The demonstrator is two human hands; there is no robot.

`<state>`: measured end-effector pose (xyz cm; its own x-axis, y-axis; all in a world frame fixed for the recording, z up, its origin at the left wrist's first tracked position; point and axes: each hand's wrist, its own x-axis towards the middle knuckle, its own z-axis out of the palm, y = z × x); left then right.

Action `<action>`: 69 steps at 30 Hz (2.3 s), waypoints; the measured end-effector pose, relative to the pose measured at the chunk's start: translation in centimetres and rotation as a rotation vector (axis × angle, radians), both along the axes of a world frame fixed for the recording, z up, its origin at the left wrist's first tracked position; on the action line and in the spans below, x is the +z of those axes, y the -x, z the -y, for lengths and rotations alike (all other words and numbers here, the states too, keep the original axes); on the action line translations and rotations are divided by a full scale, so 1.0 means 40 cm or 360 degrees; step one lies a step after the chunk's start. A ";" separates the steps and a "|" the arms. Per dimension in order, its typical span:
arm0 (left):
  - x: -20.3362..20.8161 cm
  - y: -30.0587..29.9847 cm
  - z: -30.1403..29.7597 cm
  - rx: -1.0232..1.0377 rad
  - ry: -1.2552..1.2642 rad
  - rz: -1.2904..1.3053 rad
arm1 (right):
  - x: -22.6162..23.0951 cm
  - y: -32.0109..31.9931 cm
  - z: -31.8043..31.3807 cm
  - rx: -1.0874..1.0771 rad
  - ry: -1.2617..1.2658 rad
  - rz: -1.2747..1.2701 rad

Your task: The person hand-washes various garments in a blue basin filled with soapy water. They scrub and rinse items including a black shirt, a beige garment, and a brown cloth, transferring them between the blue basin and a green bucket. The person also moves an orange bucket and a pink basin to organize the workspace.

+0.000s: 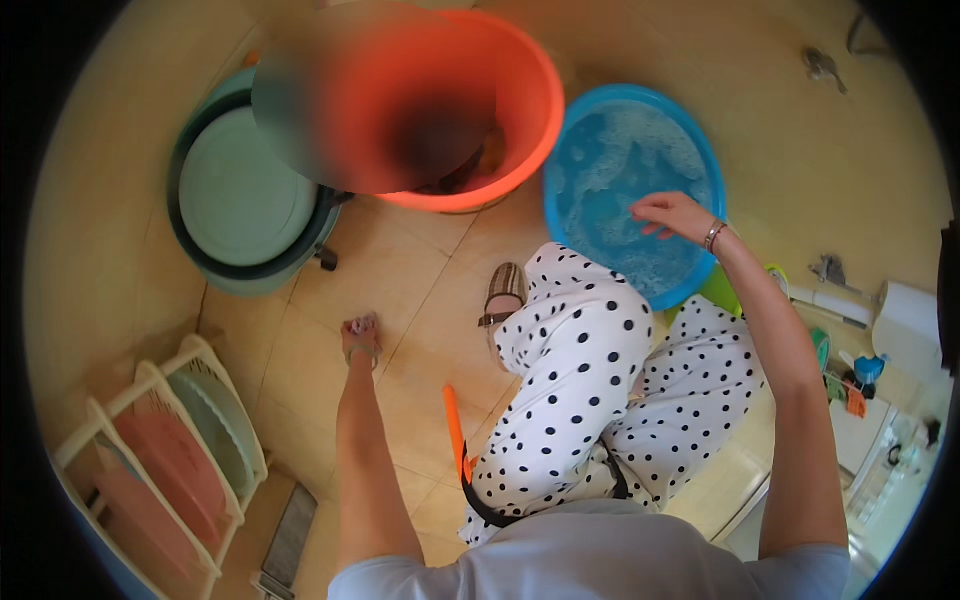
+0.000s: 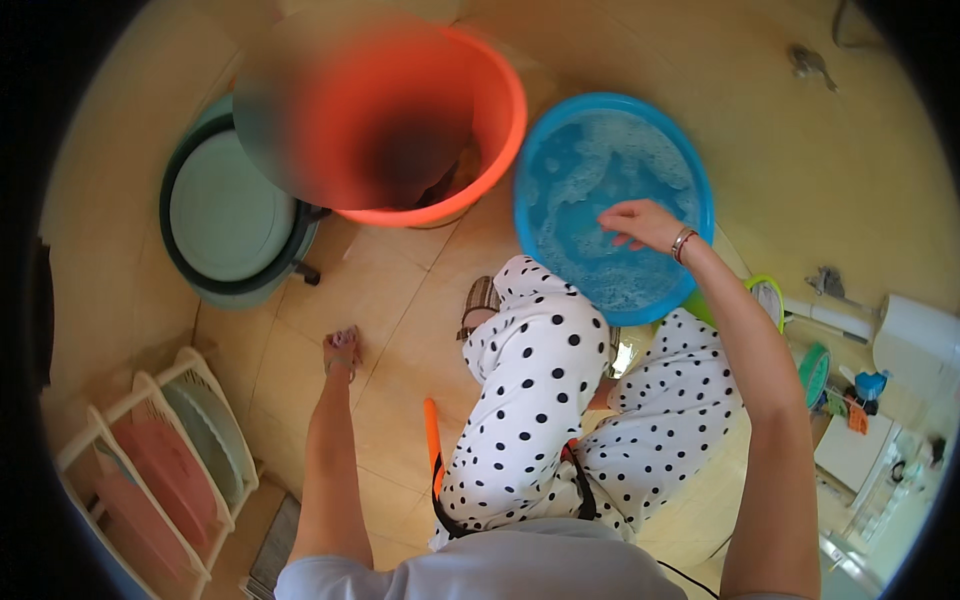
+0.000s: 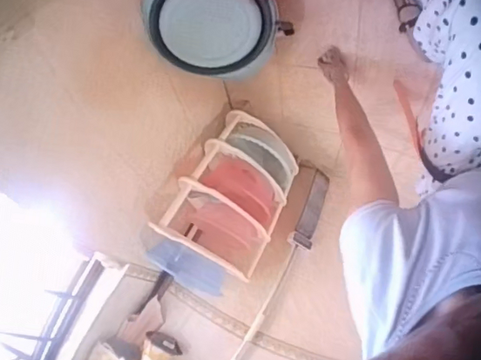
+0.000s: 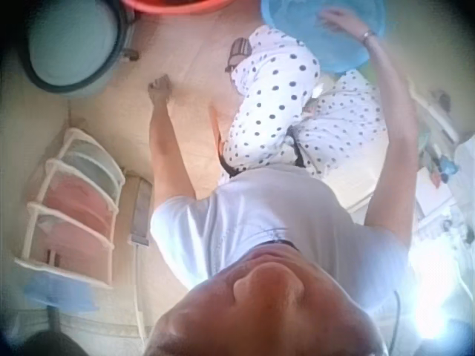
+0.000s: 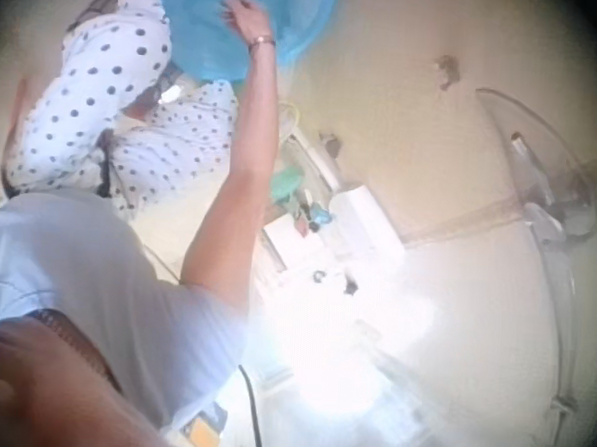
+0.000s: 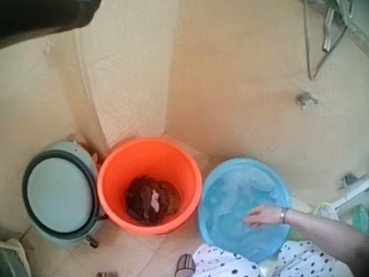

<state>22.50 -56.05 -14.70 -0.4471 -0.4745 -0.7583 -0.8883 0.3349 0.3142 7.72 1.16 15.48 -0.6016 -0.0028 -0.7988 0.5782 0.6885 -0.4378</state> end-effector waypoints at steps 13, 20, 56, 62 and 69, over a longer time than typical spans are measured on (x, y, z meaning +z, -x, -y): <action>0.532 0.409 -0.973 -0.1293 -0.1171 -0.1448 | -0.043 -0.001 -0.078 -0.0477 0.0829 -0.0510; 0.339 0.510 -1.190 -0.0359 -0.1486 -0.0687 | -0.430 -0.111 -0.327 -0.1800 0.1108 -0.0871; 0.356 0.357 -1.277 0.0033 -0.1862 0.0559 | -0.350 -0.216 -0.193 -0.1075 0.0416 -0.1503; 0.261 0.394 -1.253 -0.0109 -0.1987 0.0399 | -0.382 -0.246 -0.171 -0.1044 0.0442 -0.1457; 0.350 0.400 -1.300 -0.0251 -0.1650 -0.0520 | -0.457 -0.287 -0.364 -0.0468 -0.1077 -0.1267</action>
<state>6.51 -4.07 -0.70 -0.6988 0.4047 -0.5898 -0.6813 -0.1254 0.7212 19.19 15.71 -2.81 -0.8530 0.5204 0.0392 0.4778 0.8091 -0.3422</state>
